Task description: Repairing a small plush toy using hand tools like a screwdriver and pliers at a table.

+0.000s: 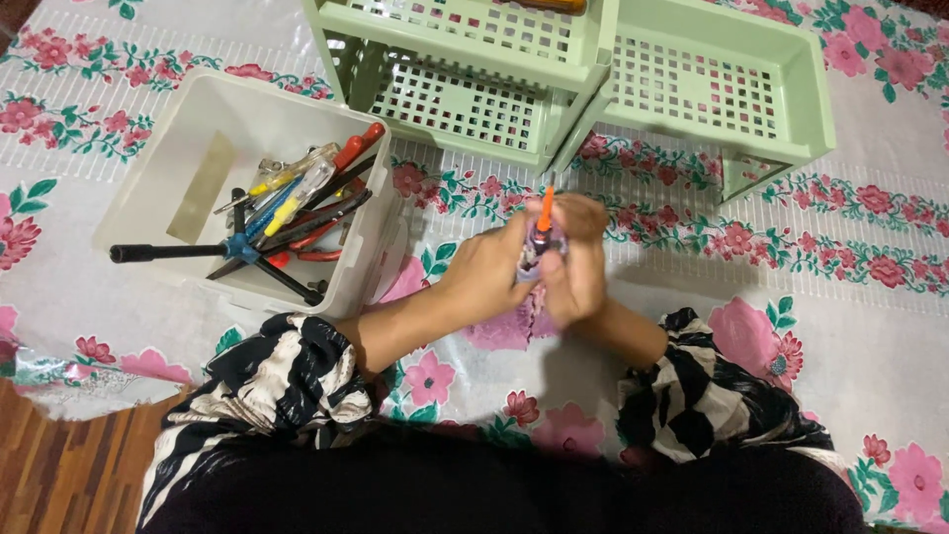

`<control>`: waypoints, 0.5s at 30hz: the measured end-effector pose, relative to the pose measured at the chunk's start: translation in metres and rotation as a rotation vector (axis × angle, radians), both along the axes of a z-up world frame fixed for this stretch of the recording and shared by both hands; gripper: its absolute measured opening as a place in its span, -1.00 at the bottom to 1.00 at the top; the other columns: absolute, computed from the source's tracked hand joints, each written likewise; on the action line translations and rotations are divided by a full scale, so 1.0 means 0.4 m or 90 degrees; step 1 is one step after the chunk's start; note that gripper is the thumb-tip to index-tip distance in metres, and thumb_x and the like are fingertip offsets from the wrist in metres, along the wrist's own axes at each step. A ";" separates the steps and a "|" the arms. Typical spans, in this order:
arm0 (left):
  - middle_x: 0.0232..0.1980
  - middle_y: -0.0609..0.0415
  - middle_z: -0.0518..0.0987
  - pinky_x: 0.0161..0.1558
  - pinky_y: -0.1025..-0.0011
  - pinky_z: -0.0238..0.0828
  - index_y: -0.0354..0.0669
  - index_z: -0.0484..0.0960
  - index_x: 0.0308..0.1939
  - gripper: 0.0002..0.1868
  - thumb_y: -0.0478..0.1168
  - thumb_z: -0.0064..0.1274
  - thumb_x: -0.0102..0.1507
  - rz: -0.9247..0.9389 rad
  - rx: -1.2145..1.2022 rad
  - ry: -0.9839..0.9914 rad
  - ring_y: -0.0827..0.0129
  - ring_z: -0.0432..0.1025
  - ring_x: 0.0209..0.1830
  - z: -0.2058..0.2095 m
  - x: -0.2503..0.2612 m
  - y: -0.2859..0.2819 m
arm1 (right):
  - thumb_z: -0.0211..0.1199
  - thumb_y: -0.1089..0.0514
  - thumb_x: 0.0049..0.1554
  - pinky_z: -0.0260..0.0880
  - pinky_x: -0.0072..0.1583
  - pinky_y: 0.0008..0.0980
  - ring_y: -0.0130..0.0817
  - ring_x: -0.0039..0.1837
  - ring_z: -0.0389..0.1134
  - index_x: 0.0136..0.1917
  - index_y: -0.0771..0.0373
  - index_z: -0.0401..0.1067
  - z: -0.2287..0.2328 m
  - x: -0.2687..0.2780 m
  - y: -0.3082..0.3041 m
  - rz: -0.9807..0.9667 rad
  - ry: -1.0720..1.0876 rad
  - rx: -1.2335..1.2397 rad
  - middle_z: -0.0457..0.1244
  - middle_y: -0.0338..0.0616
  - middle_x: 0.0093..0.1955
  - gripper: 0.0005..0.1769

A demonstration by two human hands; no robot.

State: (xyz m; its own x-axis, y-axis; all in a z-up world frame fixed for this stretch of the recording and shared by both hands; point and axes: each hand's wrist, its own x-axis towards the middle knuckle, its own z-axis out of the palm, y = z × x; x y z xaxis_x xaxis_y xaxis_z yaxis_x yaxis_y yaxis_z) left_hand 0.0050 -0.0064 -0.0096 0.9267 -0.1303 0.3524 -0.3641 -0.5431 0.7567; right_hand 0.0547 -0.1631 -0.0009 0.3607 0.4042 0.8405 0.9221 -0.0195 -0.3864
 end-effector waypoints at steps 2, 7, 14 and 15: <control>-0.32 -0.26 0.62 -0.30 0.02 0.49 -0.35 0.24 0.28 -0.37 -0.22 0.22 0.25 -0.001 0.056 -0.030 -0.18 0.57 -0.34 0.007 -0.007 -0.002 | 0.02 0.25 0.32 0.20 0.39 -0.21 -0.19 0.28 0.31 0.27 0.33 0.34 -0.020 0.014 -0.012 -0.011 0.029 0.032 0.37 -0.09 0.20 -0.72; -0.32 -0.27 0.61 -0.32 0.06 0.51 -0.38 0.27 0.20 -0.29 -0.14 0.29 0.11 -0.014 0.102 -0.104 -0.14 0.58 -0.33 0.012 -0.012 -0.003 | 0.22 0.33 0.21 0.18 0.41 -0.16 -0.10 0.28 0.29 0.08 0.28 0.43 0.148 -0.022 -0.030 -0.007 0.075 -0.098 0.37 -0.01 0.08 -0.84; -0.33 -0.20 0.63 -0.26 0.06 0.51 -0.22 0.38 0.05 -0.44 0.05 0.32 0.25 -0.010 0.053 0.015 -0.13 0.58 -0.33 0.024 -0.010 0.010 | 0.28 0.18 0.32 0.49 -0.01 -0.44 -0.42 -0.06 0.45 0.17 0.29 0.40 0.288 0.030 -0.027 0.046 0.115 0.008 0.41 -0.09 0.05 -0.79; -0.33 -0.20 0.63 -0.26 0.06 0.51 -0.22 0.38 0.05 -0.44 0.05 0.32 0.25 -0.009 0.051 0.016 -0.13 0.58 -0.33 0.024 -0.013 0.009 | 0.28 0.18 0.32 0.49 -0.01 -0.44 -0.42 -0.06 0.45 0.17 0.29 0.40 0.321 0.059 -0.028 0.046 0.116 0.006 0.41 -0.09 0.05 -0.79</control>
State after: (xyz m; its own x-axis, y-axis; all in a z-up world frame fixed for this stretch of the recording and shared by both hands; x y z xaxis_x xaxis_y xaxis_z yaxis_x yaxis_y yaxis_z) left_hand -0.0001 -0.0030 -0.0001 0.9327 -0.1709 0.3176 -0.3545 -0.5967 0.7199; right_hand 0.0784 -0.1745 0.1276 0.4781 0.4270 0.7676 0.8354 0.0488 -0.5475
